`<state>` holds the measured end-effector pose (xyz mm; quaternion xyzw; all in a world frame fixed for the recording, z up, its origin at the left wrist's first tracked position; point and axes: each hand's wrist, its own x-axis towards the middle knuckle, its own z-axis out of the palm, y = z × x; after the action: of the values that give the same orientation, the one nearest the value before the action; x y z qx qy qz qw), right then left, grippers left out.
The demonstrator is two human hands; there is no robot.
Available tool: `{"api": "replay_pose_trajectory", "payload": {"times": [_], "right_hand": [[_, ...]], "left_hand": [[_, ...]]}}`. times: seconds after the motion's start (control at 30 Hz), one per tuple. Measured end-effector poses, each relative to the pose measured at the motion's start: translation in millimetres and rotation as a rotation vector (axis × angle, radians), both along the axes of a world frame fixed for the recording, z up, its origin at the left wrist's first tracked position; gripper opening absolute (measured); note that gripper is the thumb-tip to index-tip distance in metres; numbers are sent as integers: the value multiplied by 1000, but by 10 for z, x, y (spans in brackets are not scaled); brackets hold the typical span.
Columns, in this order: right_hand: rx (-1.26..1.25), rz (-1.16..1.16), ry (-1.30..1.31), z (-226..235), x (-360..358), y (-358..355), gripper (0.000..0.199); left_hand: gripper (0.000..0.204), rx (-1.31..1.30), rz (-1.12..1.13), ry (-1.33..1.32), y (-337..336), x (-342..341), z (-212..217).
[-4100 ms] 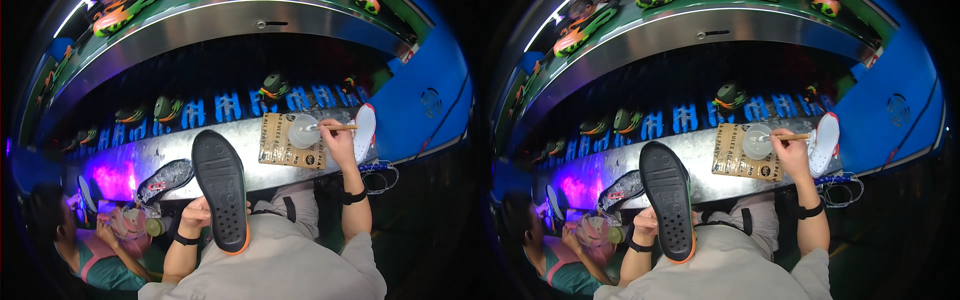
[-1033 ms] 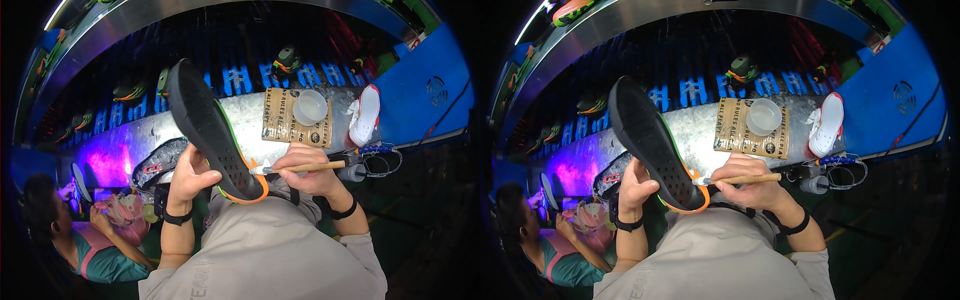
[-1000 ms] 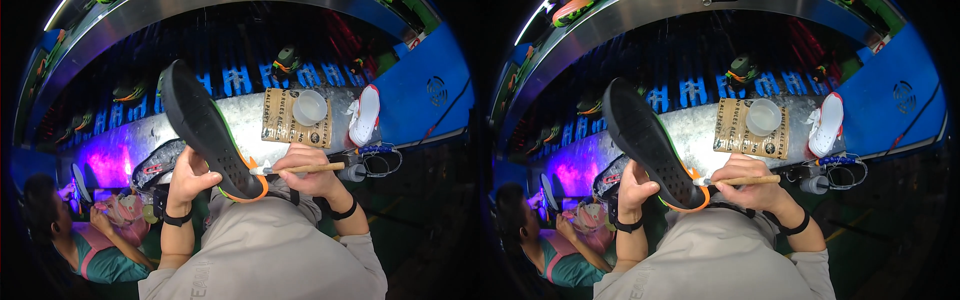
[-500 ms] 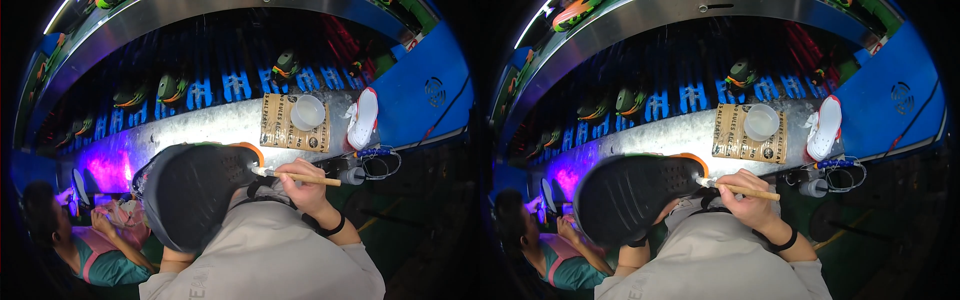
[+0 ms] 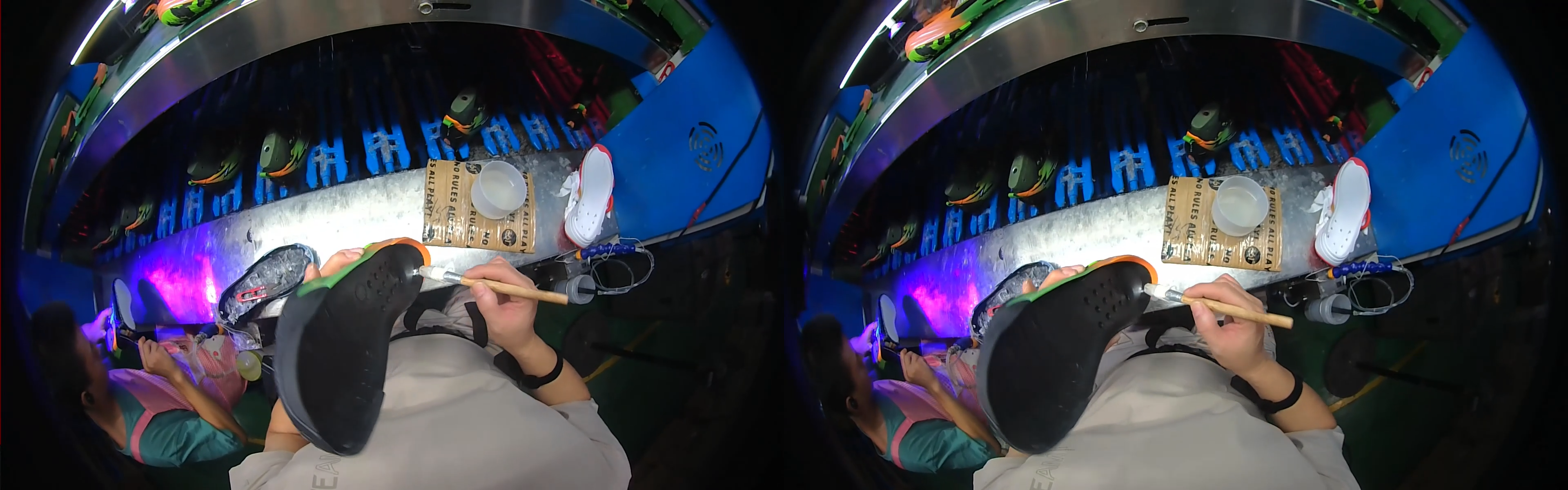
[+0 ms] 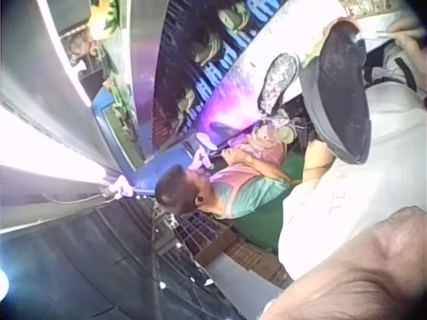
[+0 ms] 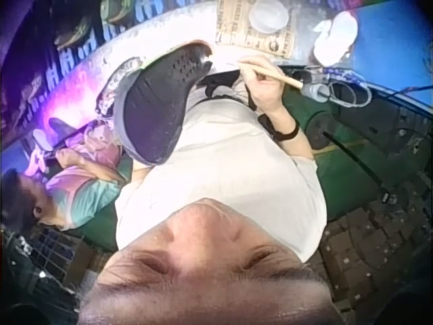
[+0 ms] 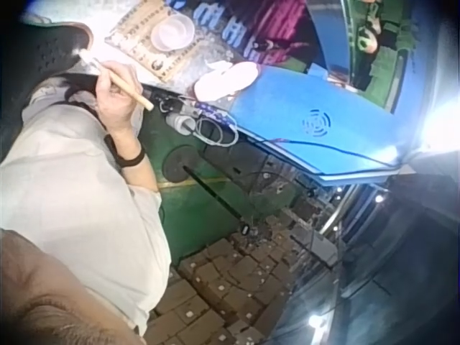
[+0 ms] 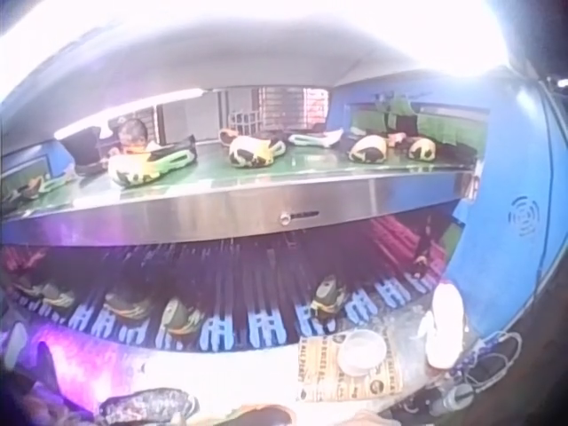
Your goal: Applying glue to the edges and surfaces of shoe soles using a brush before placing them on a conveyor.
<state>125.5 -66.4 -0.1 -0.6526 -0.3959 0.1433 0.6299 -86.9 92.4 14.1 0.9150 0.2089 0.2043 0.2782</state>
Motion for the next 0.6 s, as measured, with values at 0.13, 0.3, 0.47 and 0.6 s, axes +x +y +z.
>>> {"api": "replay_pose_trajectory", "payload": {"times": [0.13, 0.3, 0.47, 0.6], "right_hand": [[-103, 117, 0, -82, 127, 37, 10], [-86, 183, 61, -61, 207, 119, 9], [-110, 335, 109, -79, 285, 254, 11], [-105, 407, 92, 73, 295, 347, 13]], "left_hand": [[67, -128, 0, -49, 70, -64, -143], [77, -788, -90, -525, 164, 24, -178], [71, -1097, -8, -502, 284, 91, -145], [75, -1140, -10, -496, 331, 78, -165]]}}
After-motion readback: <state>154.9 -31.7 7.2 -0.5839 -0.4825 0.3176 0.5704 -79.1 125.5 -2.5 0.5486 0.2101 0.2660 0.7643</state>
